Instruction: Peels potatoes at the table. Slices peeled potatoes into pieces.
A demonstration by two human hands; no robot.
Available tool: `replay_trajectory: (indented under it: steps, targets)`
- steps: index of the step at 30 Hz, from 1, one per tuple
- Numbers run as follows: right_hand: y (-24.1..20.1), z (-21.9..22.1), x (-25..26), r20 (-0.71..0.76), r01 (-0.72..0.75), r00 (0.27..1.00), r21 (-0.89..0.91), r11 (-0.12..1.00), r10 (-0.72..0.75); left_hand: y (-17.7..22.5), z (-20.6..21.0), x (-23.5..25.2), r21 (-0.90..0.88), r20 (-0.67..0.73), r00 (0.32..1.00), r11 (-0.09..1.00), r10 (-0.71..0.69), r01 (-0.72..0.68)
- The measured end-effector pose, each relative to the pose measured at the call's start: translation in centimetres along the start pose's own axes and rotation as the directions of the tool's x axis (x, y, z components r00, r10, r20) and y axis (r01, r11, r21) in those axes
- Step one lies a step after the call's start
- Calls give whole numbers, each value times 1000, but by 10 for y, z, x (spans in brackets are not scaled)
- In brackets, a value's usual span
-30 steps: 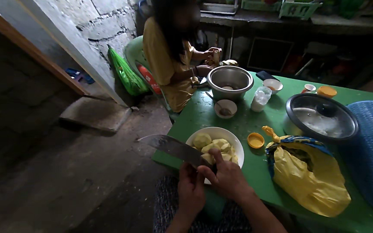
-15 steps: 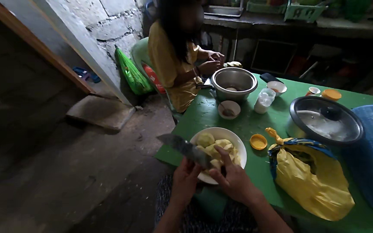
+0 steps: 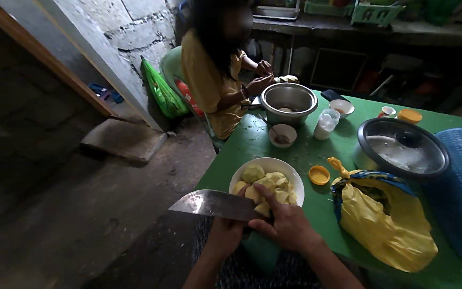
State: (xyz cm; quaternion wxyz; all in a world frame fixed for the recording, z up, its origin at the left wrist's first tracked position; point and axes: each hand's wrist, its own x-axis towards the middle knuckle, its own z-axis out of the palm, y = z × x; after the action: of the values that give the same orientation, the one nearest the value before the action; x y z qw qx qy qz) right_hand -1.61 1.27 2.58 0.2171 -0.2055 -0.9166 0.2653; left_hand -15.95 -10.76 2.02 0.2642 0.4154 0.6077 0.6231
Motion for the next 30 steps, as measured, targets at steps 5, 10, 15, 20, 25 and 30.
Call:
replay_trajectory:
  steps: [5, 10, 15, 20, 25, 30]
  targets:
    - [-2, -3, 1, 15, -18, 1000, -26, 999, 19, -1, -4, -1, -6, 26, 1000, 1000, 7, -7]
    - [-2, 0, 1, -2, 16, 1000, -28, 999, -16, 5, -7, -3, 19, 56, 998, 999, 29, -30]
    - [-4, 5, 3, -49, -31, 998, -24, 999, 30, -5, 16, -10, 215, -60, 987, 967, 151, -135]
    - [1, 8, 2, -65, -14, 998, -55, 998, 10, -7, 4, -8, 115, 30, 999, 993, 15, -18]
    - [6, -2, 7, -57, -12, 998, -28, 1000, 10, -3, -3, -6, -68, 151, 980, 988, -129, 141]
    - [12, -14, 18, 95, -311, 950, 176, 934, 298, 0, 10, -1, -229, 161, 968, 947, -193, 226]
